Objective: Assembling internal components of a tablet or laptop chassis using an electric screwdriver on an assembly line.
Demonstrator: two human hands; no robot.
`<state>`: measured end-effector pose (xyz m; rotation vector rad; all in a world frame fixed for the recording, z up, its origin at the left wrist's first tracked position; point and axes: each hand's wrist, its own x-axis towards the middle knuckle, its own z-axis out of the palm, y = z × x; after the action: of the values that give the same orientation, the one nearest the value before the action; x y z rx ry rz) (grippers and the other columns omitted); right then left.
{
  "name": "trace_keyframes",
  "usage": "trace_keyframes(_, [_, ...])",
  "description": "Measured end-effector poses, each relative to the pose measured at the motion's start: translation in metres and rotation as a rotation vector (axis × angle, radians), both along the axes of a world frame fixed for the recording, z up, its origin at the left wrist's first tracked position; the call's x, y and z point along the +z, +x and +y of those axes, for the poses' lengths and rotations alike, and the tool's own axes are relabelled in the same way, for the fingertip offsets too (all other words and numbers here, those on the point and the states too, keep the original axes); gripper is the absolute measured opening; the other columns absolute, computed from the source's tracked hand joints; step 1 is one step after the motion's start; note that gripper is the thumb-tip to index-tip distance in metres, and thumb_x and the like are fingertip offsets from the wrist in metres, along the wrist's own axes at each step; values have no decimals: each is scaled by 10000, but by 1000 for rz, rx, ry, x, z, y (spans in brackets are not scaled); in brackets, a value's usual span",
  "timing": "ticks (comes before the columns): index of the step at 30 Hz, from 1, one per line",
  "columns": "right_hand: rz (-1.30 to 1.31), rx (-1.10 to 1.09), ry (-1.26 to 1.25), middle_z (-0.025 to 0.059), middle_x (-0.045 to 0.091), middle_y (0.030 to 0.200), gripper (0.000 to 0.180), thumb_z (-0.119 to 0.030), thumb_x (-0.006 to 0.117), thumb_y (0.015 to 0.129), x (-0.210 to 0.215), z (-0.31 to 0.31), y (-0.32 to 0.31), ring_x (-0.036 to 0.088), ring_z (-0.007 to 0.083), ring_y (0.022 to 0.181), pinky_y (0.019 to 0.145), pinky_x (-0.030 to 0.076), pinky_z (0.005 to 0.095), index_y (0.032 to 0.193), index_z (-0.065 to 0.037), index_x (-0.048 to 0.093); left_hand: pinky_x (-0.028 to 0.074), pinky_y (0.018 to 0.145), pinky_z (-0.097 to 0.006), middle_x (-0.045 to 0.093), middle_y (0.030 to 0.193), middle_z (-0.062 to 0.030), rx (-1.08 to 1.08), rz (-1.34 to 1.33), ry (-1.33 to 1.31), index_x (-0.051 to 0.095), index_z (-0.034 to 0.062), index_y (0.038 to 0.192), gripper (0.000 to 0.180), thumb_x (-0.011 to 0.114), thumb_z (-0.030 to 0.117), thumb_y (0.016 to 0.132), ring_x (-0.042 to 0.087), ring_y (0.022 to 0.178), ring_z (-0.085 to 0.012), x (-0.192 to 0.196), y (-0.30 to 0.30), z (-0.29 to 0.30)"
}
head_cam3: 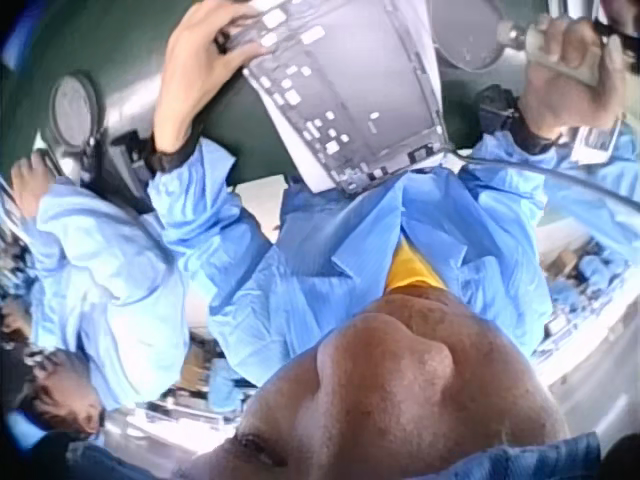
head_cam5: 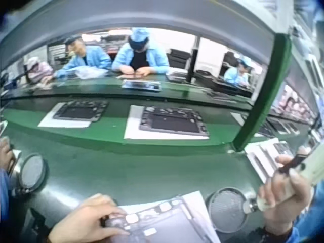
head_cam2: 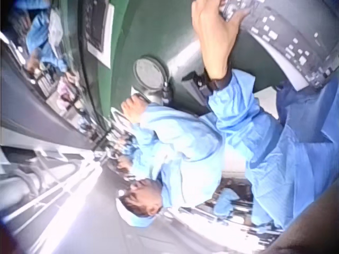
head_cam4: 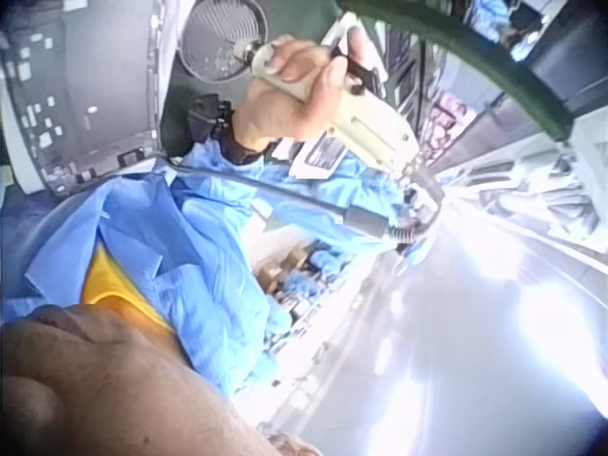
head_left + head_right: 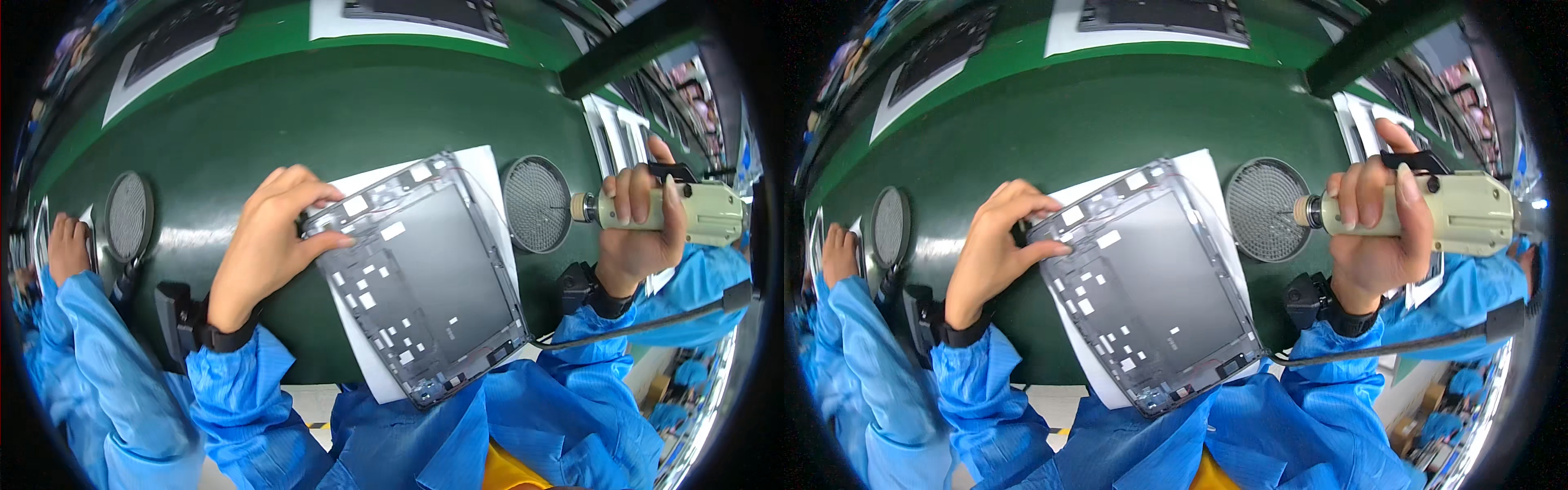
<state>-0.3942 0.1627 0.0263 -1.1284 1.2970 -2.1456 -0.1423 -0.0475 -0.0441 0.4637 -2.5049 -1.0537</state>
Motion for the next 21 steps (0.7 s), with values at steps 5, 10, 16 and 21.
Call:
trace_keyframes(5, [-32,277,31,-23,366,569,463,-224,372,857,6,-60,52,376,88,504,626,374,286,1191,95,387,406,672,-336,538,785,-84,46,65,-90,602,14,891,394,776,93,547,499,772,-260,-1,5,7])
trace_keyframes(10, [-146,350,116,11,446,539,330,-151,547,806,-7,-119,106,436,98,465,508,406,262,1035,85,526,404,700,-352,533,780,-90,99,97,-83,588,25,891,394,771,136,560,500,788,-271,-7,9,9])
trace_keyframes(16, [-98,374,162,27,480,510,270,-112,573,782,-21,-142,126,469,105,445,478,426,249,968,83,565,394,705,-375,525,802,-91,108,112,-120,564,17,869,416,773,187,552,491,789,-287,-9,9,9])
trace_keyframes(21, [-125,378,180,30,482,509,272,-115,579,776,-25,-145,126,469,104,446,482,432,253,960,85,566,392,705,-391,511,809,-99,114,125,-138,552,4,862,424,769,197,554,487,792,-301,-10,10,8])
